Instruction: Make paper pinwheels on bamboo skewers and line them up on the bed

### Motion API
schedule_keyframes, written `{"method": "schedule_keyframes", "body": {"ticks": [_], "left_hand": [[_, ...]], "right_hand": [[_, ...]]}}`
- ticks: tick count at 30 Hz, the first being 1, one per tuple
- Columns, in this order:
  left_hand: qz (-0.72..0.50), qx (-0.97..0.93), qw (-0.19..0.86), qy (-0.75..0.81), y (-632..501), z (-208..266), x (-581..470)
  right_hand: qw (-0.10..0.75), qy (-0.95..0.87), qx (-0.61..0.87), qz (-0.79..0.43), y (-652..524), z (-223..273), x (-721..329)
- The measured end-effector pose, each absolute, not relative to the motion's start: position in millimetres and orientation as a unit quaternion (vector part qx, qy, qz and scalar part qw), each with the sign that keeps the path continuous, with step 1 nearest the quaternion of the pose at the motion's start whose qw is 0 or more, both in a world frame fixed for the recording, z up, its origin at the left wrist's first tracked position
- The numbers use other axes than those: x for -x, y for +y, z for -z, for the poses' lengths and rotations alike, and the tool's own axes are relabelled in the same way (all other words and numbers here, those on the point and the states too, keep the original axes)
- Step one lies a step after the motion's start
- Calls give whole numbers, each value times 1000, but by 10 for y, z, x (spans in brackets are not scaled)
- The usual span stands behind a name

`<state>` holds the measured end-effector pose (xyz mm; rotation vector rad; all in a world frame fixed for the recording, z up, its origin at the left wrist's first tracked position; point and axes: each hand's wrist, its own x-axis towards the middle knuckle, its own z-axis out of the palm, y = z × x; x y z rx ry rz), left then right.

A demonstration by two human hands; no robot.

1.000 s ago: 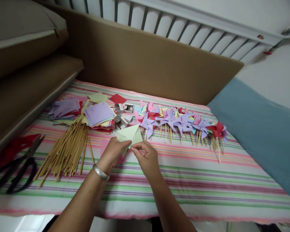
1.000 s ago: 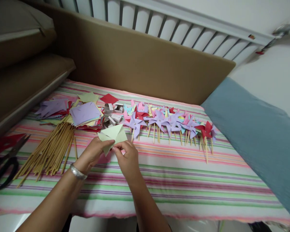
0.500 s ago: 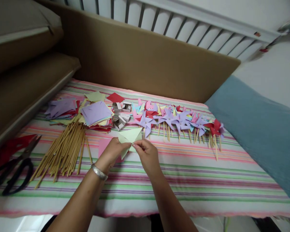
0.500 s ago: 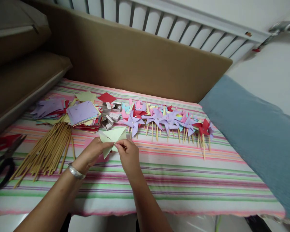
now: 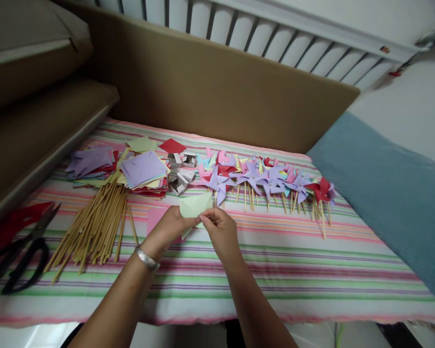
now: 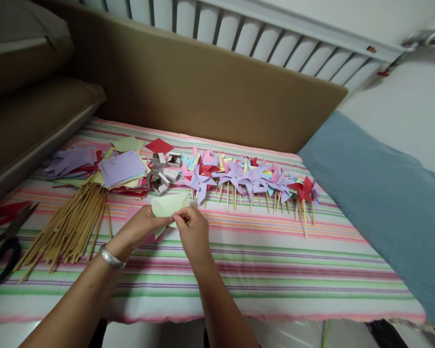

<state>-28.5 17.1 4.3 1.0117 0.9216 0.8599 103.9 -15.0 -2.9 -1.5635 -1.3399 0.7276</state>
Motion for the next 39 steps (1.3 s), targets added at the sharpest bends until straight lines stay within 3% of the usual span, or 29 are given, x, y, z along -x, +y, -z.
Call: {"method": "schedule_keyframes", "body": {"ticks": [13,21,24,39], "left_hand": [[-327,-464,692,446,201,-29,337],[-193,-599,678,379,139,-14,319],[-159,-627,677,350,116,-36,293],[-202,-604,686,350,110,-48,268]], "right_hand": [[476,-499,667,-281,-107,-80,-1318],[293,-653,610,-339,-226,-307,-1424],[265,-673,578,-379,-252,-265,-1450],[310,-631,537,-466,-209,-151,-1513]]}}
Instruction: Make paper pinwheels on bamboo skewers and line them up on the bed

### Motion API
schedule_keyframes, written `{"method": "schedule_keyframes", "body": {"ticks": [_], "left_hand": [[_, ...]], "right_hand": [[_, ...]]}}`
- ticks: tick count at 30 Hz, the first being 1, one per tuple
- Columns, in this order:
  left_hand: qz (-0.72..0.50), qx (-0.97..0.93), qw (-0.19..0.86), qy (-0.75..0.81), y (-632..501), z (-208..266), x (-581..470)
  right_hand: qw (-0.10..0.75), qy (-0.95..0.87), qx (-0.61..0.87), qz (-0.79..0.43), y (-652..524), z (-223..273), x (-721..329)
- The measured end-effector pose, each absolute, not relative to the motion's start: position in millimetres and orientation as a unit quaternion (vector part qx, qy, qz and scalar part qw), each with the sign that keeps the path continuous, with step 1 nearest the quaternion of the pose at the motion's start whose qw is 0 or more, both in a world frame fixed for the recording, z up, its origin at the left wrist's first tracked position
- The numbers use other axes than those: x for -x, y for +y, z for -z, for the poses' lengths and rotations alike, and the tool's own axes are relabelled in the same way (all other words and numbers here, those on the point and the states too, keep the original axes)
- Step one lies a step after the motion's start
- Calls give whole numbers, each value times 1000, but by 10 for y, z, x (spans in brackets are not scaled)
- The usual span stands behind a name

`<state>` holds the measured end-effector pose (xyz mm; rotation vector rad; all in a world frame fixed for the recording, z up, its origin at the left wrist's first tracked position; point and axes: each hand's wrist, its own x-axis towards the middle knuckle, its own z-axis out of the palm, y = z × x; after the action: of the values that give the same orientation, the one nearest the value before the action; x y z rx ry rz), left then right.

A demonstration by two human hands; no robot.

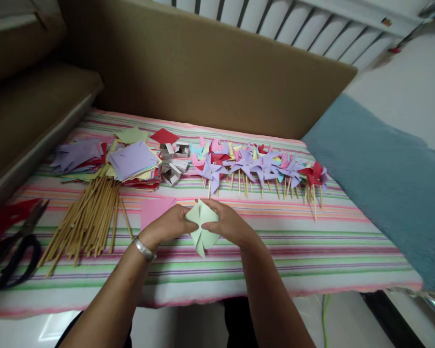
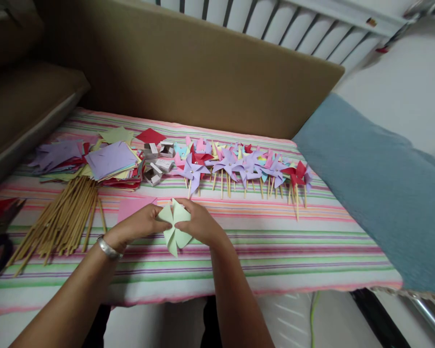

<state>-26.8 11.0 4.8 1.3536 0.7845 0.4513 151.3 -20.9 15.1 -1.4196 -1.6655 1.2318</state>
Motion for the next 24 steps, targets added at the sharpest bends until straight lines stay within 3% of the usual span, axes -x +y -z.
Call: {"method": "schedule_keyframes", "body": {"ticks": [6,13,24], "left_hand": [[-376,-370,744,410,163,-82,265],[-355,-334,768,416,77,34,115],[-382,-325,729,466,36,79,33]], "right_hand": [[404,-552,570,-455,-129,-117,-1554],[468,-507,581,-431,-103,-102,-1509],[444,-502,591,-449,-107,-132,-1370]]}}
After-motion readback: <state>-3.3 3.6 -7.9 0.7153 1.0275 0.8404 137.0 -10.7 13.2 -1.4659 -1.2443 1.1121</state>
